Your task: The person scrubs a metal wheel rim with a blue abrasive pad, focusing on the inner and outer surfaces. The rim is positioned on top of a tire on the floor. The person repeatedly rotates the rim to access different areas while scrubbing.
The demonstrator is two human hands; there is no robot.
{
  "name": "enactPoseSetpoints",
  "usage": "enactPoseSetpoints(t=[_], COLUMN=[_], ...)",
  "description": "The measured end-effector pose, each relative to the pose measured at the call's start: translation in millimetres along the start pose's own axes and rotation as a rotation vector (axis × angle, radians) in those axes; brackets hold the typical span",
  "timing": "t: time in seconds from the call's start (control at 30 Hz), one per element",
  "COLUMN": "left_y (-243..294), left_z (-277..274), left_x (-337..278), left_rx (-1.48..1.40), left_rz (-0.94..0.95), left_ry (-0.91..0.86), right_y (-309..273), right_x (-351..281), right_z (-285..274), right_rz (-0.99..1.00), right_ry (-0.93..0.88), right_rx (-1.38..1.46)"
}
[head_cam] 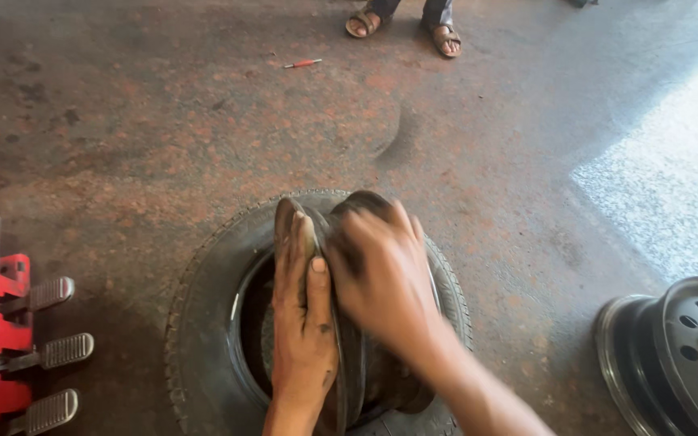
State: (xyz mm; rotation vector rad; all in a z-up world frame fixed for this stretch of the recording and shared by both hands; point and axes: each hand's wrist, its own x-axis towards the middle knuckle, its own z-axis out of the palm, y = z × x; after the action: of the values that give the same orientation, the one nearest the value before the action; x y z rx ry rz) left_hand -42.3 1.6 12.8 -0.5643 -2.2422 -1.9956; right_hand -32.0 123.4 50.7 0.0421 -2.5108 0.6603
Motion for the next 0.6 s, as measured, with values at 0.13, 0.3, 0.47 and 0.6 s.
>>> enactPoseSetpoints(t=[0.13,0.3,0.47,0.6], left_y=[1.2,-2.6,-2.9,-6.3], left_z=[0.8,3.1,0.7,-3.0], left_x=[2.1,0.6,0.8,-0.1], left_rx=[-0.005,0.034,0.116,0.209], left_rz=[-0.003,-0.163,-0.210,-0.066], left_ry=[0.030,0.036,0.033,0.023], right_y=[-10.7,-17.5,20.9,1.9], right_x=[4.4,-38.0,59.1,-14.9], right_z=[-6.3,-13.3,17.2,-5.9], right_rz=[-0.028,0.156,0.025,0.158], right_ry=[0.031,-0.027,-0.212,-0.163], right_rx=[0.001,-0.013,-0.046,-0.016])
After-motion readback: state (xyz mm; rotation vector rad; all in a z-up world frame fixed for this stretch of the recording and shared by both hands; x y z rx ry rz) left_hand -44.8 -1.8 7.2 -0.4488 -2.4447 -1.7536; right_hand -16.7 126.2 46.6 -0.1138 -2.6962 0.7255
